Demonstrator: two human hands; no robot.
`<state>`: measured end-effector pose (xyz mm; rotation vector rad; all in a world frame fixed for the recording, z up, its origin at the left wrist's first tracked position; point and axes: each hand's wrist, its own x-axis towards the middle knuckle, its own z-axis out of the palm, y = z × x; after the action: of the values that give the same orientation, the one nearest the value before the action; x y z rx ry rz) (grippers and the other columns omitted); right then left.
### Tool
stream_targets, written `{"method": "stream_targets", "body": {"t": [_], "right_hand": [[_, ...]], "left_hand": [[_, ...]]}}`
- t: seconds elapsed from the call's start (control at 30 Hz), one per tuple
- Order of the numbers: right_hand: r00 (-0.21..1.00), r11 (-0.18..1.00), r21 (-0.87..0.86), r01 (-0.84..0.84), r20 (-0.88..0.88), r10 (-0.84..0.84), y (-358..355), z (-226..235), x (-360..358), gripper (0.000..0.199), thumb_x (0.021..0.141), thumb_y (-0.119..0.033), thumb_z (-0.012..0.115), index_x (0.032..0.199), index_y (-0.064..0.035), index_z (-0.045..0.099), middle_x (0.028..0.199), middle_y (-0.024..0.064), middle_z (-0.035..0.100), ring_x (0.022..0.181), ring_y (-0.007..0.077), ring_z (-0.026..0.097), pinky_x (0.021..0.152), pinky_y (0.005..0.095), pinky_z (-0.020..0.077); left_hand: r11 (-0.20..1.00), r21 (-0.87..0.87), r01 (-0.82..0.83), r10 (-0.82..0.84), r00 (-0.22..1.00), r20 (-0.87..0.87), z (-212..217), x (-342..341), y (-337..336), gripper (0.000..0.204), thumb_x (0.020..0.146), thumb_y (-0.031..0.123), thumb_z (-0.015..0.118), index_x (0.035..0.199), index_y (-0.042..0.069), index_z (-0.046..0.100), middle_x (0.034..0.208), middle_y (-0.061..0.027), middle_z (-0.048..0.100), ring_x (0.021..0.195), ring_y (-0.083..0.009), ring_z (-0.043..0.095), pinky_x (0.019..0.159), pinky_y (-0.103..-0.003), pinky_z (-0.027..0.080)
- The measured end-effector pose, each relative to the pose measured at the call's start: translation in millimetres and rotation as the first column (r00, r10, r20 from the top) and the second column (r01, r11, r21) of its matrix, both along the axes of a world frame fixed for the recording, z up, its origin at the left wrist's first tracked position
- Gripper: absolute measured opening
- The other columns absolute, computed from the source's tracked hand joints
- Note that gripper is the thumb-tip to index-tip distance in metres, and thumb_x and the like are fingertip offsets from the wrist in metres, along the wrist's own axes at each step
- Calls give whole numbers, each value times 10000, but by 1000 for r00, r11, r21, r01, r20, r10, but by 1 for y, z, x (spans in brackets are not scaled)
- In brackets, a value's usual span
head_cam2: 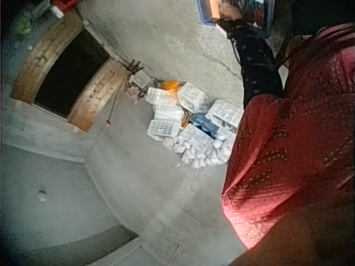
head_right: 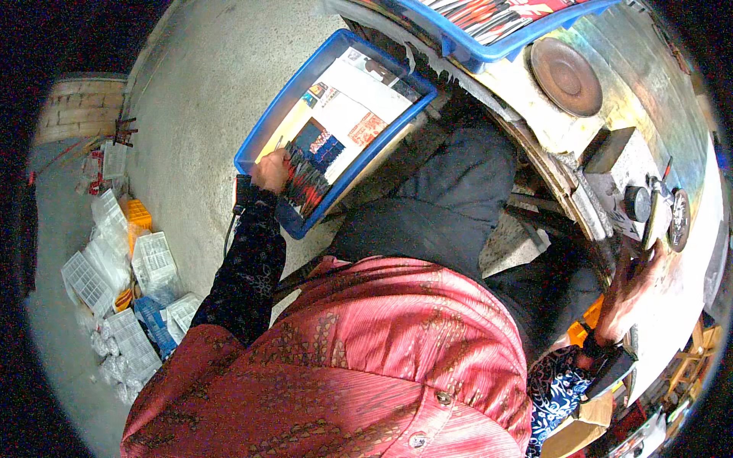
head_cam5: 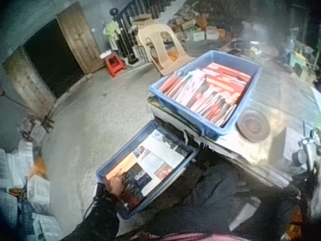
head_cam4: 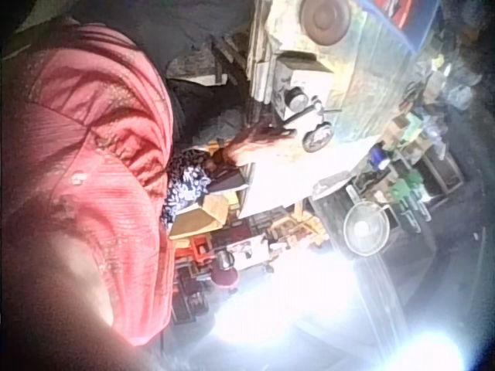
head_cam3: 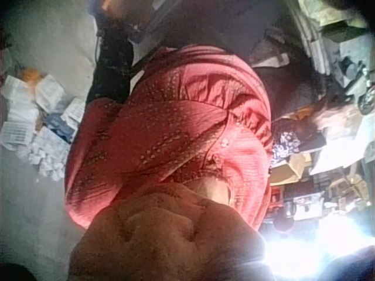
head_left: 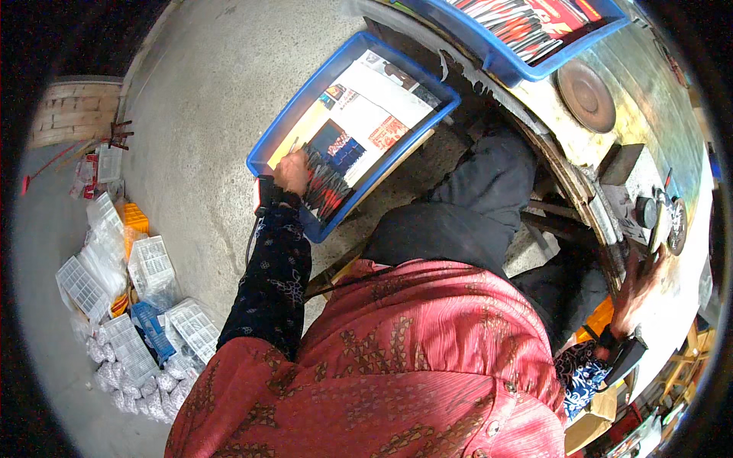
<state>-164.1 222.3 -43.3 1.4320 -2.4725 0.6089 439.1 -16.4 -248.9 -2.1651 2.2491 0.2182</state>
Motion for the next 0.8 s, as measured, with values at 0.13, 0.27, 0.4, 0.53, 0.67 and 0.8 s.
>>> {"method": "stream_targets", "body": {"t": [0.13,0.27,0.4,0.53,0.67,0.8], "right_hand": [[1000,1000,18,13,-25,-12,2,-1,-2,460,865,-85,660,1287,-25,488,909,142,601,741,223,549,701,351,465],[995,998,42,56,78,-59,3,-4,-7,482,869,-73,659,1317,-33,485,995,171,622,829,247,588,768,353,479],[999,997,-64,40,-29,-42,1,-8,-3,479,846,-32,674,1295,-10,506,921,165,620,774,272,590,759,359,492],[974,977,112,180,-159,-161,0,-2,9,559,859,-82,660,1366,-29,430,1237,223,574,1054,333,588,929,422,449],[945,974,105,199,242,-220,-1,8,16,615,841,2,646,1396,-44,386,1186,231,593,1039,304,613,891,388,478],[924,958,175,226,274,-268,-2,13,18,582,847,-24,650,1374,-50,405,1159,226,610,991,332,639,846,397,502]], "left_hand": [[992,-82,99,-106,991,-82,-14,0,-5,171,784,83,601,911,138,702,887,-152,683,852,-356,663,735,-441,541],[938,-200,282,-295,955,-39,-49,2,-7,190,758,69,598,890,150,709,859,-127,666,839,-331,646,722,-426,533],[888,-106,447,-422,885,200,-67,2,-2,129,789,121,566,859,130,674,795,-103,613,774,-293,595,701,-430,467],[900,-83,427,-400,887,230,-30,-24,-8,118,812,120,570,861,140,676,873,-84,642,861,-249,598,737,-407,440],[895,-240,376,-370,926,73,50,-83,-37,191,798,60,576,921,104,715,878,-147,680,814,-275,648,749,-418,450],[751,-566,339,-498,854,-149,153,-151,-71,165,840,42,589,970,30,691,858,-170,660,793,-347,632,721,-438,487]]}}
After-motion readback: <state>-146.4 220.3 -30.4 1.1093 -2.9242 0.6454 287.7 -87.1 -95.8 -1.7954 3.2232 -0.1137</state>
